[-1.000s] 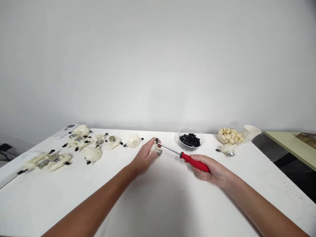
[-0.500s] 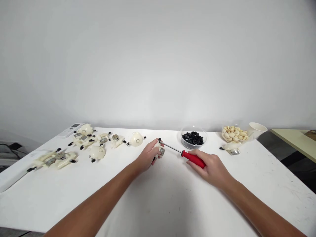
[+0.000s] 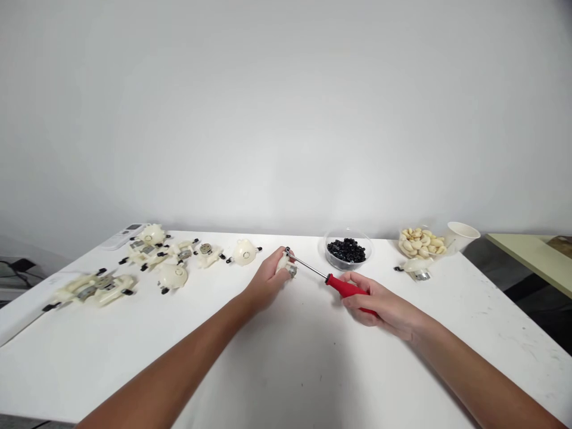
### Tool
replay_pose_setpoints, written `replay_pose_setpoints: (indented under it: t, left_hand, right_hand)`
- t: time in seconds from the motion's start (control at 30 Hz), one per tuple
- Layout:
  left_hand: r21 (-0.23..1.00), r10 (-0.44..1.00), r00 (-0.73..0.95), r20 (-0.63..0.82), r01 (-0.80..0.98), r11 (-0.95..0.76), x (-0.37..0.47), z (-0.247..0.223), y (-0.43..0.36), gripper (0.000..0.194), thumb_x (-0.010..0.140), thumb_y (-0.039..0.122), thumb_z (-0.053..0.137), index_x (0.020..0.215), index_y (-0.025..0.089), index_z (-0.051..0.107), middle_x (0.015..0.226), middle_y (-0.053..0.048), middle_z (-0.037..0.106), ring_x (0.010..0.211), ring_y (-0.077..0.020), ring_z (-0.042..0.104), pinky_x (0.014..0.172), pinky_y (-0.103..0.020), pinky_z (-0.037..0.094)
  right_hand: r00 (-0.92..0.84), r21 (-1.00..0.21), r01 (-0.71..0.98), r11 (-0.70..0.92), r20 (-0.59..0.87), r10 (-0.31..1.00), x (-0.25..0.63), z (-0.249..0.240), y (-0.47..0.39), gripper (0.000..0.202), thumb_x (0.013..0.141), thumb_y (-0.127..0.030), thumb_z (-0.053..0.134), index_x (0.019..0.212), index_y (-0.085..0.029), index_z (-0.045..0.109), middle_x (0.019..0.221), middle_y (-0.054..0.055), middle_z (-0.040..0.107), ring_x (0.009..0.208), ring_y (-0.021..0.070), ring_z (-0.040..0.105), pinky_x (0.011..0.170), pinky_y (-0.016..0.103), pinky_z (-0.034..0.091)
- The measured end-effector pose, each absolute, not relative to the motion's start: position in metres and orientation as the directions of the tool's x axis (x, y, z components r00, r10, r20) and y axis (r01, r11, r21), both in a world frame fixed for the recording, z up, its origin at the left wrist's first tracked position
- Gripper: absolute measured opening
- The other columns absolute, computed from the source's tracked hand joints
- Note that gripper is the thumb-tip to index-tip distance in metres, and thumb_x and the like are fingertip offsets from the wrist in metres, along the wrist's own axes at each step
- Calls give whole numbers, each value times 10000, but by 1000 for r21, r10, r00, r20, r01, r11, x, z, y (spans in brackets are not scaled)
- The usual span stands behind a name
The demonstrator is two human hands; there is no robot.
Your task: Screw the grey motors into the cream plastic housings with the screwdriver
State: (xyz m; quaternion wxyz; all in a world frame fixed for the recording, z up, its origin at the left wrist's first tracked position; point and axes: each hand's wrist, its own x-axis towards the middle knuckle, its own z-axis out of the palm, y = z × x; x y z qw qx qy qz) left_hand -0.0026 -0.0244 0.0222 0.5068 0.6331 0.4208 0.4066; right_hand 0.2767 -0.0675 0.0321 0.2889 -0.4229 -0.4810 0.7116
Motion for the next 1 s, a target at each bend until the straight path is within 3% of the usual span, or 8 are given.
replay_pose_setpoints:
  t: [0.13,0.2,0.27,0.37,0.47,0.6,0.83,1.0]
  left_hand:
    - [991,972,235,-25,130,-6,-1,16,-20,283,791,207,503,1069,228,551,797,25,507,549,-110,368,443,-212,305]
    - [990,971,225,-79,130,51,-2,16,-18,316,778,220,508,1091,224,548,787,21,507,548,-119,400,406,-208,300]
    - [991,961,262,-92,120,62,-4,17,-18,316,770,221,500,1083,224,541,770,17,504,576,-135,441,387,-201,295]
    - [993,941,334,-60,112,24,-10,17,-20,280,782,211,489,1056,228,543,769,11,516,602,-140,460,393,-189,299]
    - [994,936,350,-22,107,-16,-14,15,-21,257,799,207,510,1050,221,562,776,8,534,585,-125,437,419,-185,307]
    - [997,934,357,26,55,-48,-11,10,-20,261,809,209,546,1067,217,579,824,-8,563,612,-125,459,451,-190,355]
    - [980,949,314,-36,-173,94,-11,18,-6,292,828,261,584,1117,229,559,1096,-67,590,909,-233,651,461,-236,476]
    - [901,921,385,-58,-377,215,-18,27,-4,304,827,230,587,1123,261,526,1076,-36,575,786,-175,629,408,-208,396]
  right_hand:
    - [-289,-922,353,157,52,956,277,30,-68,296,957,-468,662,1187,-285,691,956,42,731,770,194,648,657,302,475]
    - [-274,-786,499,364,255,927,277,27,-70,314,999,-444,599,1264,-309,701,1204,66,739,1003,258,686,844,372,508]
    - [-291,-717,539,441,332,897,275,26,-72,320,1011,-428,577,1275,-306,709,1231,68,744,1024,274,694,882,390,505]
    - [-244,-834,460,305,212,946,273,23,-73,302,1008,-474,580,1156,-276,753,993,62,765,810,226,673,709,331,490]
    - [-287,-978,166,-124,-169,943,273,22,-69,423,1002,-579,550,971,-203,743,633,6,590,473,106,400,463,253,269]
    - [-506,-859,-122,-497,-377,776,280,22,-60,462,1002,-575,561,1083,-147,716,619,-41,457,432,39,160,443,242,90]
    - [-515,-878,-165,-450,-313,798,281,27,-59,372,1019,-491,565,924,-145,661,688,5,573,434,39,287,471,249,135]
    - [-460,-939,-205,-277,-158,874,279,29,-57,292,1022,-448,578,916,-178,607,665,-13,605,448,75,421,507,258,264]
